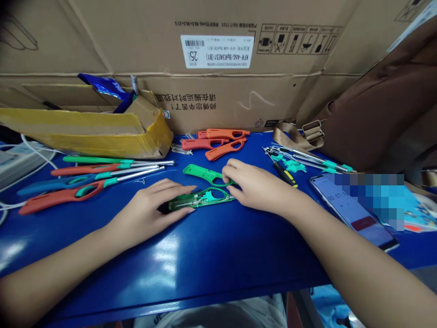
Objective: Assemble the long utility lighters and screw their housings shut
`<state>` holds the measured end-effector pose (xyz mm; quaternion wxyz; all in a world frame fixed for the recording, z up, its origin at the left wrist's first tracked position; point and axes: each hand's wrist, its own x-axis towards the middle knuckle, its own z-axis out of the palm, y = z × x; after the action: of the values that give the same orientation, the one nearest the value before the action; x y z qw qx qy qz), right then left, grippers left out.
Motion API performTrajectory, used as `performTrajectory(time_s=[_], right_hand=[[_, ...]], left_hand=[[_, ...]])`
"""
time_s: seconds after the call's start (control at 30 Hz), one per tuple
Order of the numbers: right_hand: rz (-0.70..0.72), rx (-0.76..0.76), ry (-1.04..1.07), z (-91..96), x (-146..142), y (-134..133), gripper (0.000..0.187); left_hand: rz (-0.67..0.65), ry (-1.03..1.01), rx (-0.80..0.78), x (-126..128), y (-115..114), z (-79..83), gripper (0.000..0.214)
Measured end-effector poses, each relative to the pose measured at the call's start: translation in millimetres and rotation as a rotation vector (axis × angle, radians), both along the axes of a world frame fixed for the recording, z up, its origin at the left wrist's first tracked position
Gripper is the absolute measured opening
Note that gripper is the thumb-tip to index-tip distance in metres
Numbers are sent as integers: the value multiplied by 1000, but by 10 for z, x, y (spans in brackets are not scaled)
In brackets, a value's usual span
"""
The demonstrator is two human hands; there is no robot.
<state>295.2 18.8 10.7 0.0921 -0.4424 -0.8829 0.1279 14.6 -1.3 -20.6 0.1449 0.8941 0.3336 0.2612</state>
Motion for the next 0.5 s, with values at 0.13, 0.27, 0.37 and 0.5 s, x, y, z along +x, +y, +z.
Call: performTrajectory(time_s=[0.13,0.27,0.37,0.5], right_hand=[[17,-49,-48,-8,-24,-25,5],[1,-1,-109,-3,-61,-49,5],[-11,47,-69,-4,-80,-58,5],[-119,65,253,4,-110,-63,2]], left_hand=[[0,-11,3,6,0,-3,35],[-5,-17,-8,15,-1,-12,34],[0,-31,-15,18,-7,-21,33],[31,-76,26,16,-22,11,36]])
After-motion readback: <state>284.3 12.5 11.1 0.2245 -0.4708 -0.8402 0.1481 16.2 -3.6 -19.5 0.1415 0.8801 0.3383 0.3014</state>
